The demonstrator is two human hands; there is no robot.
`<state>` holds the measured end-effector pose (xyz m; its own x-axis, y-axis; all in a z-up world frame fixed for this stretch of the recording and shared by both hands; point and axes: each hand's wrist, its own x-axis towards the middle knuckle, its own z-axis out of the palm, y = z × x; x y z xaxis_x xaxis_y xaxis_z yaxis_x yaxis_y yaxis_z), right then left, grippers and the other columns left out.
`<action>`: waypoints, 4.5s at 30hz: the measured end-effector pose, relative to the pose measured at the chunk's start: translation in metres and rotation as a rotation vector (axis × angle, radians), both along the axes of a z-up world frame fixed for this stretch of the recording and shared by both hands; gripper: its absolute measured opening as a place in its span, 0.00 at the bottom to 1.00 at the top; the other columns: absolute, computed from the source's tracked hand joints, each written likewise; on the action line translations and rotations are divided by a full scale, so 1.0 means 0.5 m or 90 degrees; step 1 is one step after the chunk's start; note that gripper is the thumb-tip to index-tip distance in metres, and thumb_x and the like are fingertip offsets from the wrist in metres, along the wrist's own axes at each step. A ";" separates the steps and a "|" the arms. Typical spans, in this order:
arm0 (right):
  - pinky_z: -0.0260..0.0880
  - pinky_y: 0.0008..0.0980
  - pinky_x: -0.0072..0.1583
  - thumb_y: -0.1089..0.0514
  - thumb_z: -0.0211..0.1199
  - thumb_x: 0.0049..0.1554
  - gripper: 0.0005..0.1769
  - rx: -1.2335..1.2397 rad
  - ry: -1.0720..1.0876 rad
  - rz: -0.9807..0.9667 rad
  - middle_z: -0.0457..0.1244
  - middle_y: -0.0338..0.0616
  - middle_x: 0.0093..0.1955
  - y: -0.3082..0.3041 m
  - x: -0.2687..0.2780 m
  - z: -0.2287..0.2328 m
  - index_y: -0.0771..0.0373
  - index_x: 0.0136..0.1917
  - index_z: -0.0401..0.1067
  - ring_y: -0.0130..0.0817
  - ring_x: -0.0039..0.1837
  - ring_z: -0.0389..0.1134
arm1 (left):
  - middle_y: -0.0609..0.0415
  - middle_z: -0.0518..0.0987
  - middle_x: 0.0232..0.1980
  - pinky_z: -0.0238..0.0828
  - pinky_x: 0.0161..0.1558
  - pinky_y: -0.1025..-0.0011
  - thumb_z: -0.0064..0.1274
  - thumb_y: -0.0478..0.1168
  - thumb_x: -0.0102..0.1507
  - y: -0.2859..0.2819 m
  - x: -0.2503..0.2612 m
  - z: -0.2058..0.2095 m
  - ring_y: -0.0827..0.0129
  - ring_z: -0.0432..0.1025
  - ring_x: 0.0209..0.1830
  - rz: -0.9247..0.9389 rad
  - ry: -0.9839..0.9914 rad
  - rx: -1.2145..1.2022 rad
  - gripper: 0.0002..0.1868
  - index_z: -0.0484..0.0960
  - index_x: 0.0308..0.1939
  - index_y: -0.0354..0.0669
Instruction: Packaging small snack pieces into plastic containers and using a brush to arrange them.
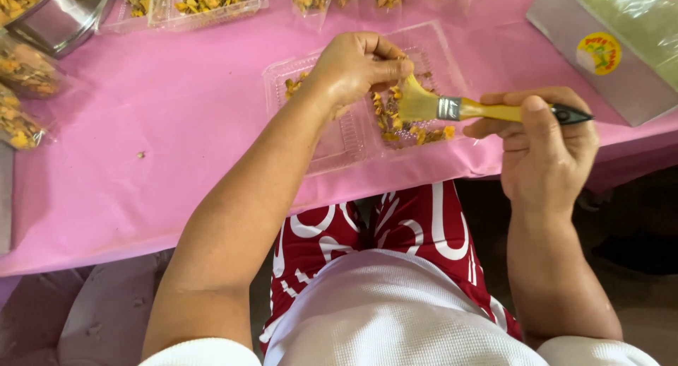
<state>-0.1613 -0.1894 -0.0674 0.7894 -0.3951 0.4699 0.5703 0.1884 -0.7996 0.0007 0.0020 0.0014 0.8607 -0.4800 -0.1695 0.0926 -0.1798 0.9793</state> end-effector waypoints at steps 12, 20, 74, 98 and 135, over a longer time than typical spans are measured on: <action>0.78 0.36 0.41 0.56 0.56 0.71 0.12 -0.032 0.013 -0.105 0.68 0.65 0.52 0.001 -0.011 0.006 0.68 0.52 0.65 0.56 0.40 0.74 | 0.52 0.86 0.38 0.81 0.36 0.81 0.64 0.31 0.59 0.019 0.018 -0.002 0.74 0.82 0.35 -0.017 -0.019 -0.032 0.07 0.83 0.40 0.39; 0.81 0.42 0.45 0.48 0.61 0.71 0.18 -0.068 -0.015 -0.161 0.67 0.65 0.56 -0.027 -0.019 -0.018 0.66 0.56 0.65 0.54 0.43 0.73 | 0.63 0.83 0.31 0.75 0.36 0.78 0.67 0.39 0.61 0.186 0.090 0.003 0.82 0.75 0.29 0.084 -0.330 0.367 0.07 0.83 0.32 0.54; 0.82 0.43 0.48 0.52 0.57 0.72 0.12 -0.035 -0.105 -0.102 0.67 0.64 0.56 0.005 0.017 -0.007 0.64 0.57 0.66 0.54 0.45 0.74 | 0.40 0.85 0.42 0.86 0.38 0.72 0.61 0.22 0.57 -0.003 0.038 -0.074 0.61 0.81 0.37 0.008 0.134 -0.147 0.12 0.84 0.45 0.27; 0.83 0.45 0.47 0.53 0.56 0.70 0.11 -0.029 -0.054 0.016 0.67 0.65 0.54 0.059 0.035 0.033 0.64 0.54 0.66 0.58 0.45 0.74 | 0.40 0.84 0.43 0.86 0.47 0.66 0.61 0.23 0.57 0.121 0.022 -0.047 0.57 0.81 0.41 -0.008 0.170 -0.210 0.14 0.83 0.46 0.29; 0.80 0.52 0.64 0.66 0.49 0.74 0.11 -0.437 -0.197 -0.190 0.62 0.76 0.58 0.108 -0.018 0.025 0.81 0.57 0.65 0.59 0.65 0.67 | 0.48 0.85 0.47 0.87 0.43 0.74 0.62 0.28 0.58 0.238 -0.053 0.023 0.68 0.81 0.41 0.065 -0.040 0.101 0.17 0.84 0.51 0.42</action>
<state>-0.1703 -0.1353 -0.0551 0.4905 -0.1129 0.8641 0.7330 -0.4827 -0.4792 -0.0259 0.1208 0.0129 0.9150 -0.3609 -0.1807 0.0582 -0.3251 0.9439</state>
